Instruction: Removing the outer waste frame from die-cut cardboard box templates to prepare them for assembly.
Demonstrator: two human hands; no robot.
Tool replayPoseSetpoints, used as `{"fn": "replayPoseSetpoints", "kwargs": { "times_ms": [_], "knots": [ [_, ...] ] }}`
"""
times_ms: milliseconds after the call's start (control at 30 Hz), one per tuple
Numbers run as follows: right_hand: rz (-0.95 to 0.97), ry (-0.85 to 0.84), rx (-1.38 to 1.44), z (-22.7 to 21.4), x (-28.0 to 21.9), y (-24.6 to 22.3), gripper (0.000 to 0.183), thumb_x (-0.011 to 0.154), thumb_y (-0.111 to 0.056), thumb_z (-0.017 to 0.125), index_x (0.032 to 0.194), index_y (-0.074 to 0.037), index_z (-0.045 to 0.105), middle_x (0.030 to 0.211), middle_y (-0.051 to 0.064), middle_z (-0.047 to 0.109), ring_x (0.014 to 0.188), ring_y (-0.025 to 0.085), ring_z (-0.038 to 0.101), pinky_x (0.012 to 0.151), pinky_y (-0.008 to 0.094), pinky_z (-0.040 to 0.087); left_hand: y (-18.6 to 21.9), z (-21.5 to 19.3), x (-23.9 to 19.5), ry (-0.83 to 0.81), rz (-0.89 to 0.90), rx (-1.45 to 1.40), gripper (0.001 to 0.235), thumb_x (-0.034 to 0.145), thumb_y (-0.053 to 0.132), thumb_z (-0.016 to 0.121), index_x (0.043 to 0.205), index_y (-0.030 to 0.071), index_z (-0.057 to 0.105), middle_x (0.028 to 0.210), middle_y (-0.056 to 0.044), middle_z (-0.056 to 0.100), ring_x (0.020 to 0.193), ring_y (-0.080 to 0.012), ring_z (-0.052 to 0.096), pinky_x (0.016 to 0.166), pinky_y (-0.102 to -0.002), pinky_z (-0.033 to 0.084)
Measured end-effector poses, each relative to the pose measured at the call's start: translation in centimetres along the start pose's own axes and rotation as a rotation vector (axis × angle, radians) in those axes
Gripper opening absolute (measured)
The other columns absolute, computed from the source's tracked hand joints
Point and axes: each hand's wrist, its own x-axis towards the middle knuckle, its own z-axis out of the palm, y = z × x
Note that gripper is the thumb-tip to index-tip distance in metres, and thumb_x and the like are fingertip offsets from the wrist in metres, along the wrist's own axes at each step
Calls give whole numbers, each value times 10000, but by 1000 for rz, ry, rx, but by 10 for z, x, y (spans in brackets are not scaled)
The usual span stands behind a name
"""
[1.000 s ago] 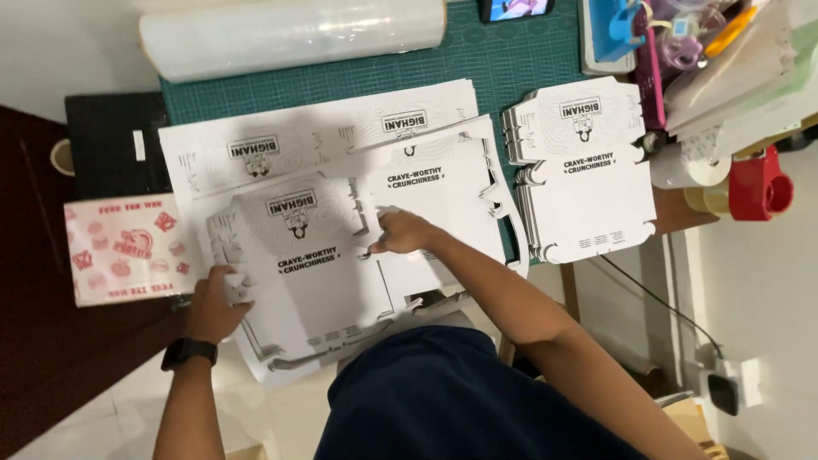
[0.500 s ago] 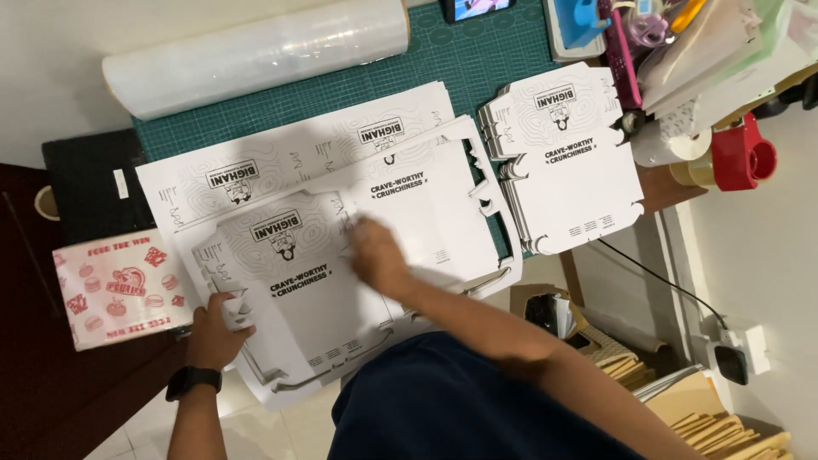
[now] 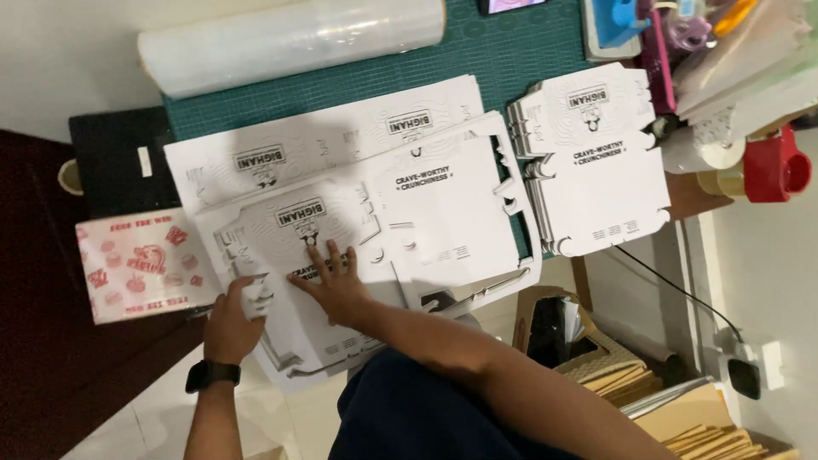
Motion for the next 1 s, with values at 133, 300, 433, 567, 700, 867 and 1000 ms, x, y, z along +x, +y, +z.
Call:
{"fn": "replayPoseSetpoints", "kwargs": {
  "times_ms": [133, 300, 433, 567, 700, 867, 1000],
  "knots": [
    [-53, 53, -4, 5, 10, 9, 1338, 558, -462, 1027, 1620, -404, 216, 1710, 235, 34, 1516, 571, 101, 1143, 780, 199, 3, 8, 6, 85, -3, -96, 699, 915, 51, 590, 1545, 245, 358, 1324, -316, 533, 1285, -517, 542, 1054, -597, 480],
    [3, -122, -83, -24, -2, 0, 1318, 640, -530, 939, 1644, -423, 92, 1704, 234, 1, 1514, 569, 57, 1137, 796, 155, 8, -4, -18, 99, 39, -72, 723, 907, 58, 597, 1531, 318, 338, 1314, -245, 563, 1249, -449, 586, 1023, -565, 499],
    [11, -177, -80, -22, 3, -4, 1320, 648, -519, 939, 1644, -432, 76, 1701, 248, -26, 1516, 567, 39, 1136, 792, 121, -18, 9, -1, 114, 103, -38, 664, 919, 126, 649, 1462, 350, 338, 1194, -209, 561, 1107, -461, 656, 947, -572, 537],
    [19, -158, -52, -23, 3, -5, 1299, 669, -498, 928, 1647, -416, 78, 1695, 260, -28, 1510, 578, 43, 1147, 785, 119, -14, 4, 5, 125, 122, -92, 630, 885, 101, 709, 1378, 303, 372, 1198, -232, 536, 1093, -497, 649, 921, -592, 533],
    [22, -154, -54, -22, 1, -6, 1313, 665, -501, 928, 1649, -411, 62, 1690, 270, -38, 1505, 586, 42, 1146, 790, 114, -24, 6, 16, 85, 141, -83, 588, 889, 188, 741, 1362, 302, 411, 1167, -222, 563, 1081, -441, 665, 898, -550, 551],
    [20, -183, -50, -33, 1, -6, 1282, 691, -476, 923, 1655, -392, 80, 1694, 275, -21, 1505, 589, 31, 1142, 787, 107, -3, -13, -17, 82, 170, -127, 564, 885, 81, 691, 1374, 220, 447, 1150, -242, 557, 1081, -466, 645, 915, -565, 546],
    [13, -186, -29, -40, -2, -7, 1257, 701, -458, 922, 1656, -364, 111, 1688, 288, -10, 1497, 603, 36, 1137, 794, 116, 5, -24, -48, 68, 133, -122, 613, 848, 53, 693, 1408, 200, 489, 1107, -245, 577, 1045, -451, 658, 892, -560, 562]
  ]
}}
